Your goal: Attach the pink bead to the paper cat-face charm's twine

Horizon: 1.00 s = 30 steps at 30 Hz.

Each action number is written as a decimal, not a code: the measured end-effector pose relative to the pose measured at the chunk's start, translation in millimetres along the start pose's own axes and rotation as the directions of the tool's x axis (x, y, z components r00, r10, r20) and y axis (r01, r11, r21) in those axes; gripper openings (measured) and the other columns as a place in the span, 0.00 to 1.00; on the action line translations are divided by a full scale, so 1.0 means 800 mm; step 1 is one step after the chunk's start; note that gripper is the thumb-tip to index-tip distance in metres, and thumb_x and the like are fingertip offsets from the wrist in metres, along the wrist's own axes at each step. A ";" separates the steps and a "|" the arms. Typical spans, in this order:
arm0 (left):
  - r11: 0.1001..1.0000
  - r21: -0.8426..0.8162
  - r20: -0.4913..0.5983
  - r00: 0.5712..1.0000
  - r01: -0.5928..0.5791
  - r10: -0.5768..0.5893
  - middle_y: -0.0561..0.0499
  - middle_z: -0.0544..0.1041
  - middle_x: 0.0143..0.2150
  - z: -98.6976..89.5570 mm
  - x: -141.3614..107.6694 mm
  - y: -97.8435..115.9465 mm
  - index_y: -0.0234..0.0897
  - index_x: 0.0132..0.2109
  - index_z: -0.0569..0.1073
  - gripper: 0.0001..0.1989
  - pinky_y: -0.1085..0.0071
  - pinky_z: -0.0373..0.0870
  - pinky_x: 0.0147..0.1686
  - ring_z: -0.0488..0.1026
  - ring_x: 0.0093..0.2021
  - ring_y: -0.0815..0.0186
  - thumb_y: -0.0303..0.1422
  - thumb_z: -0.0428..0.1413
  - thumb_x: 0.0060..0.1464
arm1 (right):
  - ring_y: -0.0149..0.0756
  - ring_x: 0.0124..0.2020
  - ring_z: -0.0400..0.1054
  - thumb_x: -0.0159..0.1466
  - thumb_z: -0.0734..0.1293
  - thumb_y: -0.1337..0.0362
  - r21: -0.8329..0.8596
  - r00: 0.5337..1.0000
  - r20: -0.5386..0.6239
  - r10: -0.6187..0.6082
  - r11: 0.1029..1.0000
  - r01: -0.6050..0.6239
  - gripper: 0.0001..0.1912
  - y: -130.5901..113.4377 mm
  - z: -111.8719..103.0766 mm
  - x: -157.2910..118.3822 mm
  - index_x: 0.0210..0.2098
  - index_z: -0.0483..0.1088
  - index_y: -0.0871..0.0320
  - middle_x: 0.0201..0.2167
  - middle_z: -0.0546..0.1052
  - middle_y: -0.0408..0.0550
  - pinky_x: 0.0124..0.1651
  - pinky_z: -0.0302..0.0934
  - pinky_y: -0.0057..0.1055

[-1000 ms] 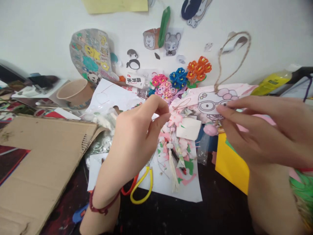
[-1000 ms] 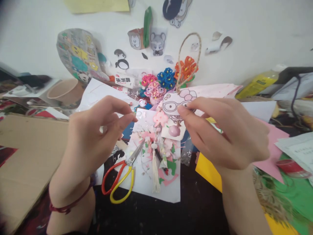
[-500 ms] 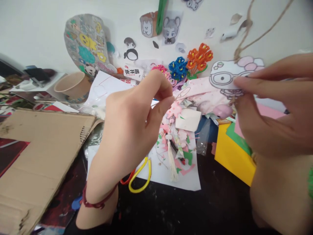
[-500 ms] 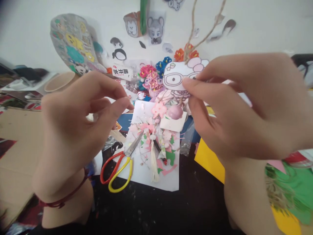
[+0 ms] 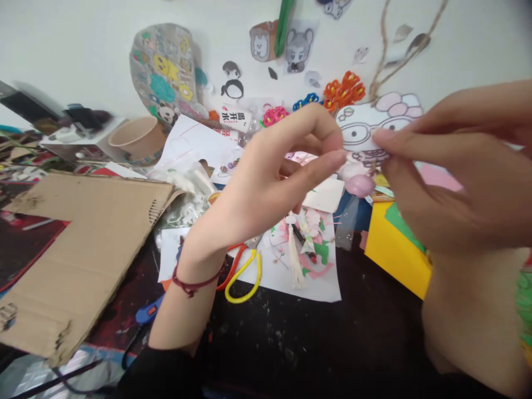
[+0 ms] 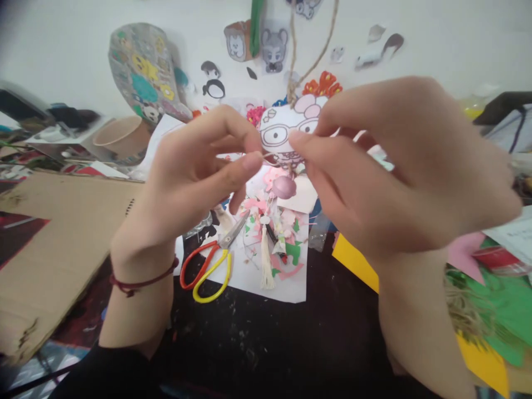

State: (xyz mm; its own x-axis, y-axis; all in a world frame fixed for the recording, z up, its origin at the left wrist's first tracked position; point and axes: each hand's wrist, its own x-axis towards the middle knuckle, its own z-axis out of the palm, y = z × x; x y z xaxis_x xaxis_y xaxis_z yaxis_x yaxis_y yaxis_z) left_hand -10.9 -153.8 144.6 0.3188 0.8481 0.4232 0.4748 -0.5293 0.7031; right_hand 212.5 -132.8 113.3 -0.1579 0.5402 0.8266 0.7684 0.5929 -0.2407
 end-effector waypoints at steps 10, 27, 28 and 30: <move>0.957 -0.289 0.024 0.999 0.031 -0.025 0.55 0.80 0.37 0.009 0.007 -0.011 0.39 0.38 0.73 0.04 0.80 0.75 0.26 0.80 0.33 0.73 0.28 0.58 0.65 | 0.37 0.29 0.76 0.57 0.74 0.73 -0.215 0.798 -0.157 -0.582 0.809 0.548 0.16 -0.001 0.026 0.015 0.43 0.78 0.53 0.34 0.83 0.47 0.27 0.63 0.32; 0.994 -0.055 -0.274 0.956 0.094 -0.106 0.54 0.79 0.32 -0.049 0.000 -0.022 0.38 0.39 0.74 0.04 0.76 0.70 0.22 0.75 0.26 0.72 0.32 0.58 0.64 | 0.52 0.38 0.76 0.65 0.66 0.48 -0.319 0.664 0.487 0.568 0.823 -0.470 0.21 0.057 0.192 0.010 0.33 0.81 0.59 0.32 0.83 0.60 0.39 0.59 0.39; 0.995 -0.064 -0.284 0.954 0.080 -0.095 0.54 0.79 0.32 -0.049 -0.001 -0.024 0.38 0.39 0.74 0.04 0.76 0.70 0.22 0.74 0.25 0.72 0.32 0.58 0.64 | 0.53 0.39 0.75 0.65 0.65 0.49 -0.331 0.662 0.456 0.595 0.804 -0.494 0.20 0.057 0.198 0.014 0.33 0.81 0.59 0.33 0.83 0.62 0.40 0.60 0.39; 0.995 -0.091 -0.306 0.950 0.043 -0.069 0.55 0.78 0.30 -0.048 -0.003 -0.028 0.38 0.39 0.73 0.04 0.76 0.68 0.21 0.73 0.25 0.73 0.32 0.59 0.64 | 0.54 0.40 0.75 0.65 0.66 0.54 -0.339 0.660 0.396 0.638 0.770 -0.541 0.17 0.058 0.203 0.021 0.34 0.80 0.60 0.35 0.83 0.63 0.41 0.61 0.40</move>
State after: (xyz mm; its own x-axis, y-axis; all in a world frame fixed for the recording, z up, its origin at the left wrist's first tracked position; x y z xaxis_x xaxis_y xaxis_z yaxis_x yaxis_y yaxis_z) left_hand -53.4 -143.0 149.7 0.0191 0.8493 0.5276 0.4114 -0.4877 0.7700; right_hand 144.7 1.3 33.5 0.1407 0.9715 0.1907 0.8872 -0.0383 -0.4597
